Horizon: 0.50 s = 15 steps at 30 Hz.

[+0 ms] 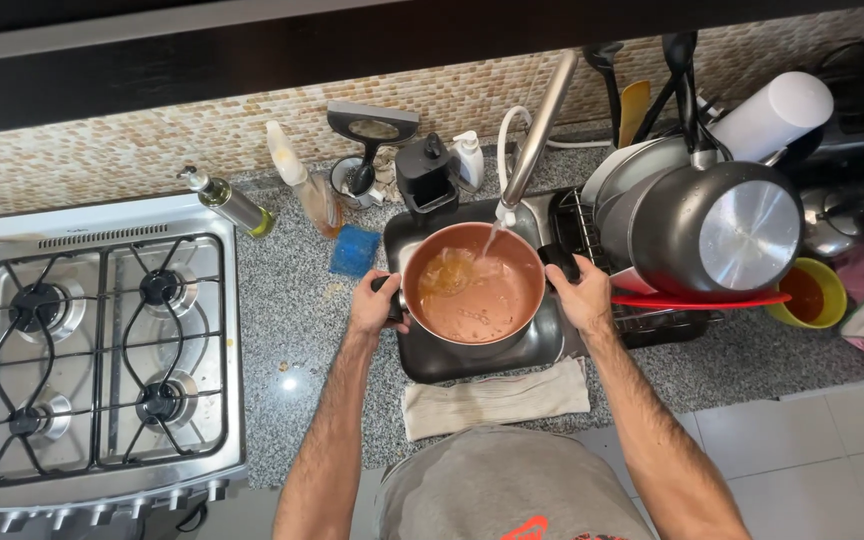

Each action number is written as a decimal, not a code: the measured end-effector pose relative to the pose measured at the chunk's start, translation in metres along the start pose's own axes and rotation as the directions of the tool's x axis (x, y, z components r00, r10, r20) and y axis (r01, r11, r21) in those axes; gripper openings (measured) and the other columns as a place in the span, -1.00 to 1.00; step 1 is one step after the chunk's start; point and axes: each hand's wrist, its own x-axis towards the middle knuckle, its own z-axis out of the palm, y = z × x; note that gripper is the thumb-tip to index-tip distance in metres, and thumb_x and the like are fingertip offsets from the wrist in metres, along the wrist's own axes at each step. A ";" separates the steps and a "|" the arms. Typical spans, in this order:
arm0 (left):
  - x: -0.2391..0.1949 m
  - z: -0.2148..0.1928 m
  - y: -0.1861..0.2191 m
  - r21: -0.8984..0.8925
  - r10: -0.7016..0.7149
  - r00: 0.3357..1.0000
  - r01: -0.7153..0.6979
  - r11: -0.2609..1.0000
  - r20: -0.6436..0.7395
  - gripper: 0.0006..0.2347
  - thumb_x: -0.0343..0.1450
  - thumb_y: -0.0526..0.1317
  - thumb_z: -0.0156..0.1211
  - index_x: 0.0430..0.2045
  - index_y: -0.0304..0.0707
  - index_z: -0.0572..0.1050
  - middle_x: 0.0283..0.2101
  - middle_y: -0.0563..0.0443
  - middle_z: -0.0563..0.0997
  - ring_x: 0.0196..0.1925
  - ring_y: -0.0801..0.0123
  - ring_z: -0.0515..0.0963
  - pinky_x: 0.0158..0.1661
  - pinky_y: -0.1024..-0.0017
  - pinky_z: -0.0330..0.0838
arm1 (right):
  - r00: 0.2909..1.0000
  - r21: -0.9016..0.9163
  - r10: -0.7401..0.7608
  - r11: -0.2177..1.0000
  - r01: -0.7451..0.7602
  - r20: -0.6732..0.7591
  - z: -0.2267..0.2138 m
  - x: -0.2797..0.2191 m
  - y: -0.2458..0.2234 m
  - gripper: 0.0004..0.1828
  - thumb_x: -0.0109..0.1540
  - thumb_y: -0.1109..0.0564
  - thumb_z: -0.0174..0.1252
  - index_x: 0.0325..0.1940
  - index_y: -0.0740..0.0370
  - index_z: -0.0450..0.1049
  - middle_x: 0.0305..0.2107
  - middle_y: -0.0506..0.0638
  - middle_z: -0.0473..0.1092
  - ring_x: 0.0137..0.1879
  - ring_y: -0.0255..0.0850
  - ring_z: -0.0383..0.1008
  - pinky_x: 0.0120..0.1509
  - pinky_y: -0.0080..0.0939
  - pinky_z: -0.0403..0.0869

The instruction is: Washing a ladle and two pots in a kitchen sink using a sponge.

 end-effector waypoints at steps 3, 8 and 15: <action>0.000 0.000 0.001 -0.006 -0.019 1.000 0.019 1.000 0.015 -0.75 0.58 -0.16 0.31 -0.01 -0.36 0.49 -0.59 -0.56 0.59 -0.72 -0.15 0.68 -0.75 0.08 0.73 | 1.000 -0.035 -0.013 0.999 0.013 -0.018 -0.005 -0.002 0.001 -0.51 0.27 -0.04 0.61 0.22 0.17 0.71 -0.15 0.26 0.66 0.00 0.03 0.71 -0.01 -0.02 0.70; -0.011 0.009 0.010 0.022 -0.059 0.997 0.058 0.998 0.047 -0.78 0.58 -0.17 0.28 -0.07 -0.39 0.50 -0.58 -0.59 0.59 -0.71 -0.12 0.68 -0.75 0.13 0.71 | 0.999 -0.112 0.022 0.993 -0.027 -0.040 -0.019 -0.006 -0.006 -0.49 0.27 -0.08 0.57 0.24 0.15 0.70 -0.11 0.29 0.66 0.06 0.13 0.70 0.06 0.04 0.68; -0.004 0.013 0.001 0.025 -0.079 0.994 0.077 0.997 0.079 -0.78 0.57 -0.18 0.29 -0.12 -0.42 0.50 -0.58 -0.59 0.60 -0.71 -0.10 0.69 -0.74 0.14 0.72 | 0.998 -0.101 0.033 0.994 -0.039 -0.062 -0.028 -0.017 -0.023 -0.49 0.27 -0.08 0.56 0.25 0.14 0.69 -0.12 0.30 0.66 0.08 0.14 0.70 0.10 0.03 0.68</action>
